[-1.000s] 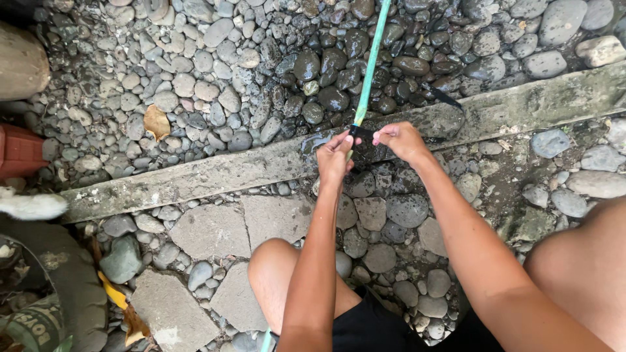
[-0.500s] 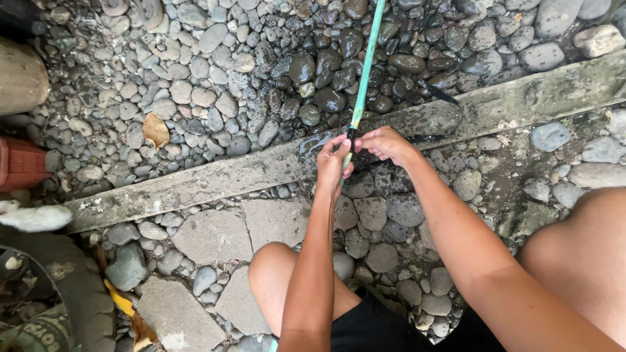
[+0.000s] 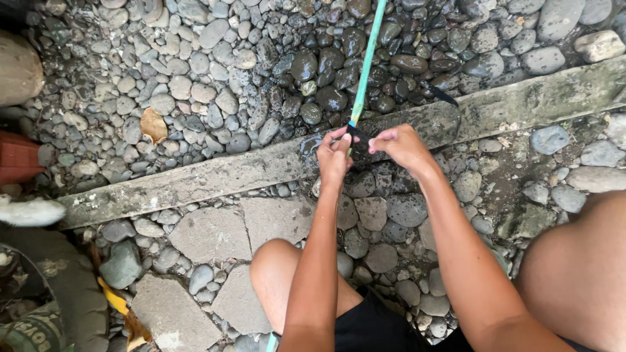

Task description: The person repairs a garden hose by wrapping tape around it by hand.

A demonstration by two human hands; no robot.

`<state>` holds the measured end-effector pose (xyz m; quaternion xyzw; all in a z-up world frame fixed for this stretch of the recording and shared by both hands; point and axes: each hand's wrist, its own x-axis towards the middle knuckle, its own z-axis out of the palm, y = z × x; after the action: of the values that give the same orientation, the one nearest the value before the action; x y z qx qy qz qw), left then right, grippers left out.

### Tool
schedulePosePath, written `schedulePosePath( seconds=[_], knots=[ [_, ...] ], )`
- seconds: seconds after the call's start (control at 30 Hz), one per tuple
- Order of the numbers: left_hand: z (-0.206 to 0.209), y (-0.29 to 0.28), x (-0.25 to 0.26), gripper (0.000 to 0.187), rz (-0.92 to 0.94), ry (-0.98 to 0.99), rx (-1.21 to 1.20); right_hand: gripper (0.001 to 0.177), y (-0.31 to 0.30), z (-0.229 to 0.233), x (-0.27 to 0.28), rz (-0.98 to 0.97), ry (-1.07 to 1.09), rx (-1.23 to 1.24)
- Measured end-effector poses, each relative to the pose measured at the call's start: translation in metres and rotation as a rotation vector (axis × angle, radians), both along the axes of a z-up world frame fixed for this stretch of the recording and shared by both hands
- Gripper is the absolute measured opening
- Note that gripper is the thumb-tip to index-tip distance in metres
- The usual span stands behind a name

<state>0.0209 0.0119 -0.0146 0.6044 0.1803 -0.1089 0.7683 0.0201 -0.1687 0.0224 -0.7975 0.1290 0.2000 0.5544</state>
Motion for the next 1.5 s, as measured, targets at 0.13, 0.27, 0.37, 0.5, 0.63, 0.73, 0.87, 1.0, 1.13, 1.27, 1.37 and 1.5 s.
schedulePosePath(
  seconds=[0.13, 0.27, 0.37, 0.5, 0.63, 0.73, 0.87, 1.0, 1.13, 1.27, 1.37, 1.5],
  knots=[
    [0.010, -0.012, -0.002, 0.027, -0.076, 0.064, -0.045, 0.016, -0.014, -0.052, 0.016, -0.060, 0.042, 0.081],
    [0.015, -0.007, -0.005, 0.027, -0.098, 0.068, -0.153, 0.014, -0.008, -0.081, 0.037, 0.005, -0.059, 0.021],
    [0.015, 0.002, -0.006, 0.025, -0.074, 0.076, -0.288, 0.016, 0.009, -0.099, 0.047, 0.036, -0.066, 0.271],
    [0.008, 0.006, -0.003, 0.031, -0.115, 0.198, -0.386, 0.016, 0.010, -0.109, 0.050, 0.002, 0.044, 0.457],
    [0.005, 0.004, -0.007, 0.040, -0.224, 0.205, -0.515, 0.021, 0.011, -0.118, 0.056, -0.031, 0.157, 0.619],
    [0.013, 0.003, -0.007, 0.040, -0.197, 0.221, -0.558, 0.019, 0.011, -0.122, 0.062, -0.029, 0.160, 0.683],
    [0.014, -0.002, -0.007, 0.042, -0.130, 0.173, -0.506, 0.020, 0.021, -0.108, 0.062, -0.053, 0.104, 0.685],
    [0.011, -0.004, -0.006, 0.044, -0.128, 0.157, -0.431, 0.026, 0.010, -0.071, 0.061, -0.165, -0.166, 0.302],
    [0.013, -0.006, -0.005, 0.041, -0.064, 0.170, -0.372, 0.013, 0.010, -0.025, 0.062, -0.180, -0.623, -0.271],
    [0.013, -0.010, -0.009, 0.042, -0.032, 0.163, -0.359, 0.020, 0.048, 0.010, 0.089, 0.345, -0.686, -0.584],
    [0.012, -0.011, -0.009, 0.043, -0.032, 0.143, -0.361, 0.057, 0.067, 0.015, 0.103, 0.813, -0.333, -1.072],
    [0.001, -0.014, -0.010, 0.044, -0.027, 0.136, -0.346, 0.045, 0.077, -0.012, 0.112, 0.847, -0.132, -1.240]
  ],
)
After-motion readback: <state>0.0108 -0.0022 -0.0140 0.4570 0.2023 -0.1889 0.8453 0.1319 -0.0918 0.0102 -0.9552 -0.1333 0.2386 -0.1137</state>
